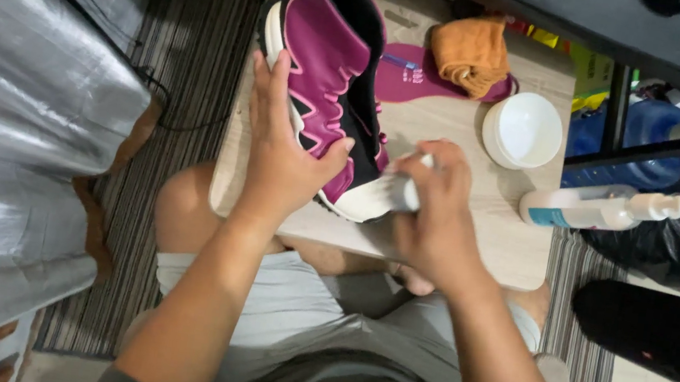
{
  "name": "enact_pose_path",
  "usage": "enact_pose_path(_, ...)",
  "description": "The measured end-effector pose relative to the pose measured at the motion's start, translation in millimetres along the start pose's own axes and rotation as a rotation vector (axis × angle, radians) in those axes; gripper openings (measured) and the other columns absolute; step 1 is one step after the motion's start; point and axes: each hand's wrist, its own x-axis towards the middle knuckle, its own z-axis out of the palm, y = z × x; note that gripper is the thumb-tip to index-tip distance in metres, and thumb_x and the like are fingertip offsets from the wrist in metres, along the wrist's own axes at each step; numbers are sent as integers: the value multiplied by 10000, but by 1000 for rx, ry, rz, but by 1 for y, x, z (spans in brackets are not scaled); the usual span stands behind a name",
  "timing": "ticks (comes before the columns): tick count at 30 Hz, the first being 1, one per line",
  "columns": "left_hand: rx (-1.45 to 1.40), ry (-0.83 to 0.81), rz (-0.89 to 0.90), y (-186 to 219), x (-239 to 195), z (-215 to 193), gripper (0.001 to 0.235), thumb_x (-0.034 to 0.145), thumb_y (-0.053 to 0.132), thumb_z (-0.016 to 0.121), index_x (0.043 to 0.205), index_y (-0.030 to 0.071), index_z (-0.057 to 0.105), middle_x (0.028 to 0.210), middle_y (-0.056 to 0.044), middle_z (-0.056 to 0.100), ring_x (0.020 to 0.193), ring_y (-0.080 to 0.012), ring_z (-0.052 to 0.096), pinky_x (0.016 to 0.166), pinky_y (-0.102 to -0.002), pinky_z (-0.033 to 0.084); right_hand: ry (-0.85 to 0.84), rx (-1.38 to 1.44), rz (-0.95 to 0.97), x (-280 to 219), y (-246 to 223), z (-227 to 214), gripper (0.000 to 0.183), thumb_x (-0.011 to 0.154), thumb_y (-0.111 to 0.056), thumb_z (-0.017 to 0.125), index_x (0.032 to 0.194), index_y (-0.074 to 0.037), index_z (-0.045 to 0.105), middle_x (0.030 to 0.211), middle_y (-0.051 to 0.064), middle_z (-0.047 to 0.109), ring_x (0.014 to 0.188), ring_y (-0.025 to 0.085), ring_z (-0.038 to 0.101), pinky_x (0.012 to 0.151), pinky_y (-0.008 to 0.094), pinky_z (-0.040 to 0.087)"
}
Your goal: The person cleans a purple and black high-top sneaker placed on a small table. They scrub the shoe with a brush and cleaning solution, then wipe it with an orange cloth.
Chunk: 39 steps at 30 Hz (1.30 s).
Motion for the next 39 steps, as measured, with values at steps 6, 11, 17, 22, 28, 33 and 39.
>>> enact_pose_path(6,-7,-7,13,-2,4,0,1265,688,181,995,1666,142,193,1677,-341,101,1537,-609,177,1234,-710,183,17,-49,-134,12,-18,1,582,677,62,597,1212,-163,632,1321,184,529,1289,586,440,1115,639,380)
enact_pose_path(11,-15,-9,3,0,0,0,1245,707,177,975,1667,136,184,1677,-348,80,1527,-622,171,1221,-719,188,-43,39,61,-1,19,5,740,626,96,621,1317,-155,536,1355,199,451,1327,547,436,1086,599,393)
enact_pose_path(17,58,1,37,-6,8,1,1261,702,252,994,1667,147,190,1683,-317,109,1537,-589,216,1237,-700,237,-61,-193,-160,11,-50,0,525,723,-49,610,1186,-287,685,1351,110,547,1344,504,421,988,610,342)
enact_pose_path(22,2,10,44,-4,3,-2,1249,706,185,988,1668,141,191,1676,-339,104,1528,-613,193,1236,-710,201,-107,-61,-48,9,1,-9,670,701,-160,667,1352,-319,667,1383,102,572,1336,437,472,1027,529,365)
enact_pose_path(28,-20,-5,18,0,6,-3,1224,718,165,970,1668,142,199,1678,-343,104,1530,-618,178,1228,-713,189,-43,-22,6,0,10,0,778,690,-46,661,1455,-157,576,1321,222,532,1276,517,477,1109,582,351)
enact_pose_path(33,19,-12,40,-6,2,-1,1237,737,259,983,1676,165,183,1685,-319,112,1547,-588,189,1254,-685,196,-61,-20,-92,5,-33,-3,639,688,-40,700,1272,-298,715,1378,130,547,1329,460,431,1163,563,299)
enact_pose_path(39,-1,-5,10,2,3,-2,1234,704,196,974,1666,147,204,1674,-340,127,1529,-604,207,1233,-699,206,-50,32,1,-5,42,2,728,703,10,665,1406,-153,574,1347,211,514,1287,495,479,1143,581,337)
